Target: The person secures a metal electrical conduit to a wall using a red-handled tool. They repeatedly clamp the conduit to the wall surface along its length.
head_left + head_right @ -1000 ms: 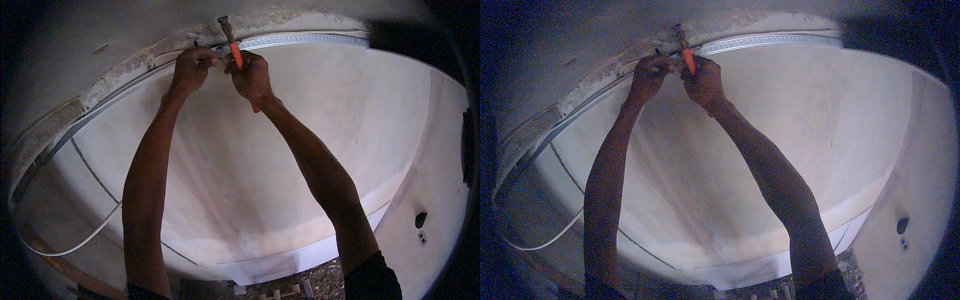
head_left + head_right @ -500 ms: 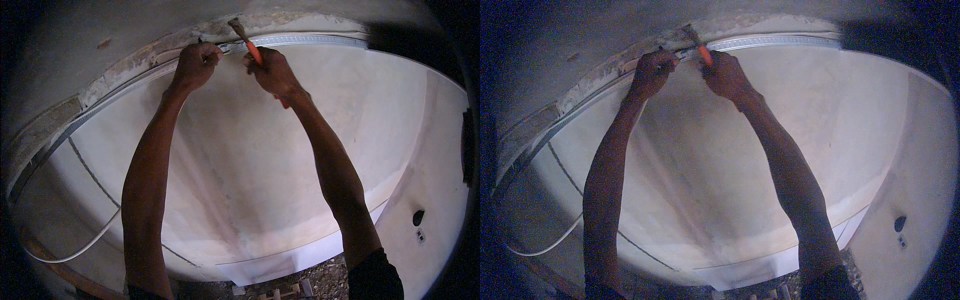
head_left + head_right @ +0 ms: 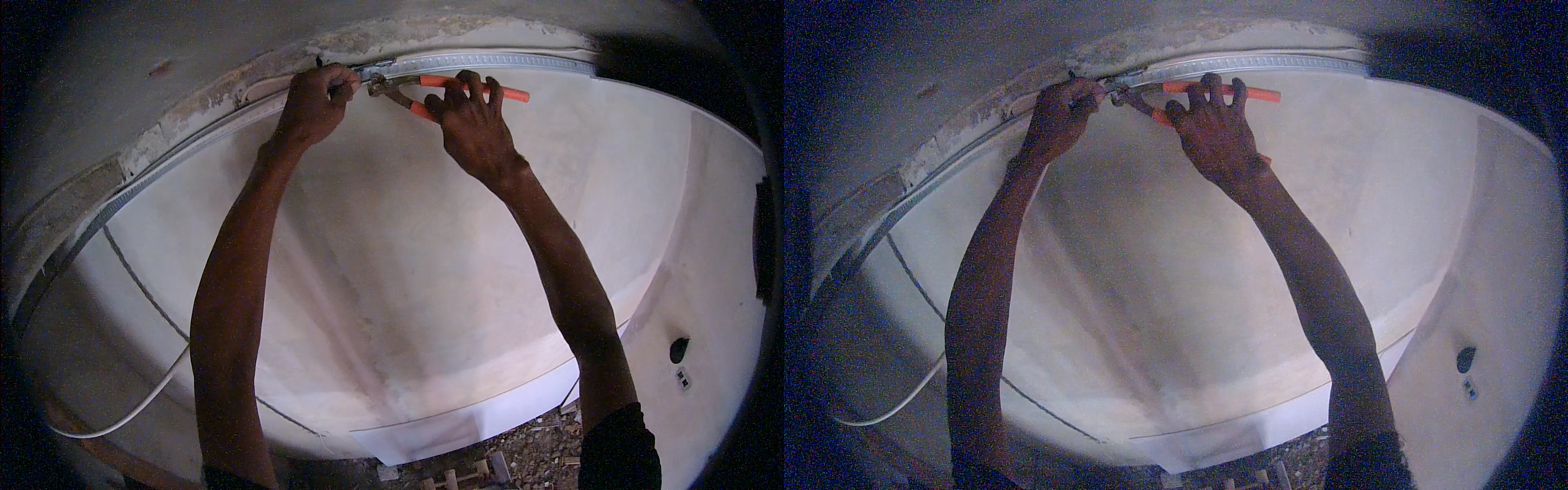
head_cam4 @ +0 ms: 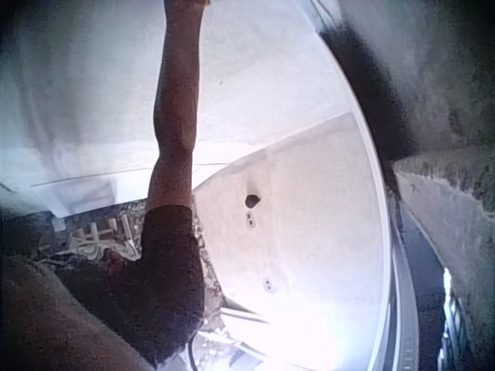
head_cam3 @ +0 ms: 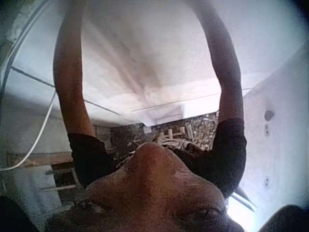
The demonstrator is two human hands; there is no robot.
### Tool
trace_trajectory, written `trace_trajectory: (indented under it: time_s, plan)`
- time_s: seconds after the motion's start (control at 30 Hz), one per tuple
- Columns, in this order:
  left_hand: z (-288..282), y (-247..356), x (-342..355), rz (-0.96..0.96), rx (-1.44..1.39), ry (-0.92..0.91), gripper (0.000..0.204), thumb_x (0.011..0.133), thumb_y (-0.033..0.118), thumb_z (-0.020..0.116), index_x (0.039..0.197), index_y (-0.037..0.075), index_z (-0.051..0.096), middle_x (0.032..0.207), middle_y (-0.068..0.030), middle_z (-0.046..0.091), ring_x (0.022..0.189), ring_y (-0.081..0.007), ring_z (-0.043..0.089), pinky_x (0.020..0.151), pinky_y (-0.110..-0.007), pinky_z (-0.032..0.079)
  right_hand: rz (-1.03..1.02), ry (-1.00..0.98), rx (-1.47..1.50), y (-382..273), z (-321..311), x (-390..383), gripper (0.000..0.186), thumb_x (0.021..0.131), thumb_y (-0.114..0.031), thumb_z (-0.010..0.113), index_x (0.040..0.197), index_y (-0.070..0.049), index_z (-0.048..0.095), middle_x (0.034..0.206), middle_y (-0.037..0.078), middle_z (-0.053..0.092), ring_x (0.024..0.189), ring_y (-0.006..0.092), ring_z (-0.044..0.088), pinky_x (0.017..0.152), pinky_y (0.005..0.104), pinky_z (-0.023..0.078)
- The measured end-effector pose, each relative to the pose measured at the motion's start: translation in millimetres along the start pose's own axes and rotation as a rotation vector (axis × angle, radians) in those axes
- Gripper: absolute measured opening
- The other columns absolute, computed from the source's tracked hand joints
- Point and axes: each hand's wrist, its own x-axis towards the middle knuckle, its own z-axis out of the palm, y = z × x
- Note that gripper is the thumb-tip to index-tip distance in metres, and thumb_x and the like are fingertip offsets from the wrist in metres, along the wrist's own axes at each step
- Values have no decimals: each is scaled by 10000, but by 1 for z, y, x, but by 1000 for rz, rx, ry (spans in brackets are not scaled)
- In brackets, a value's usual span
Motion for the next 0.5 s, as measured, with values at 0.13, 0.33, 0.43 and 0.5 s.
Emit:
trace_trajectory:
  time_s: [0.13, 0.33, 0.43, 0.5]
  plan:
    - [1, 7, 1, 10, -25, -24, 111, 846, 89, 621, 922, 17, 659, 851, -123, 688, 794, -212, 663, 741, -342, 496, -46, -27, -70, 9, -6, 5, 291, 807, -10, 541, 1079, -102, 592, 1127, 141, 506, 1158, 306, 416, 956, 550, 318]
    - [-3, -1, -2, 6, -41, -19, 130, 854, 108, 623, 936, 12, 653, 850, -124, 685, 793, -219, 661, 742, -336, 493, -81, -47, -81, 6, 0, 10, 311, 777, -15, 567, 1074, -106, 585, 1083, 101, 518, 1089, 283, 441, 889, 497, 359]
    - [-2, 3, 0, 11, -40, -25, 126, 854, 103, 619, 937, 14, 653, 849, -122, 683, 796, -216, 659, 744, -335, 492, -90, -67, -95, 13, -1, 10, 315, 763, -18, 578, 1067, -101, 583, 1051, 87, 540, 1050, 273, 451, 862, 466, 370]
    - [-2, 5, -1, -5, -38, -27, 121, 853, 100, 617, 934, 18, 653, 848, -121, 683, 799, -212, 658, 744, -333, 493, -96, -60, -96, 14, 2, 10, 315, 754, -20, 583, 1059, -98, 584, 1037, 76, 555, 1035, 267, 455, 856, 451, 373]
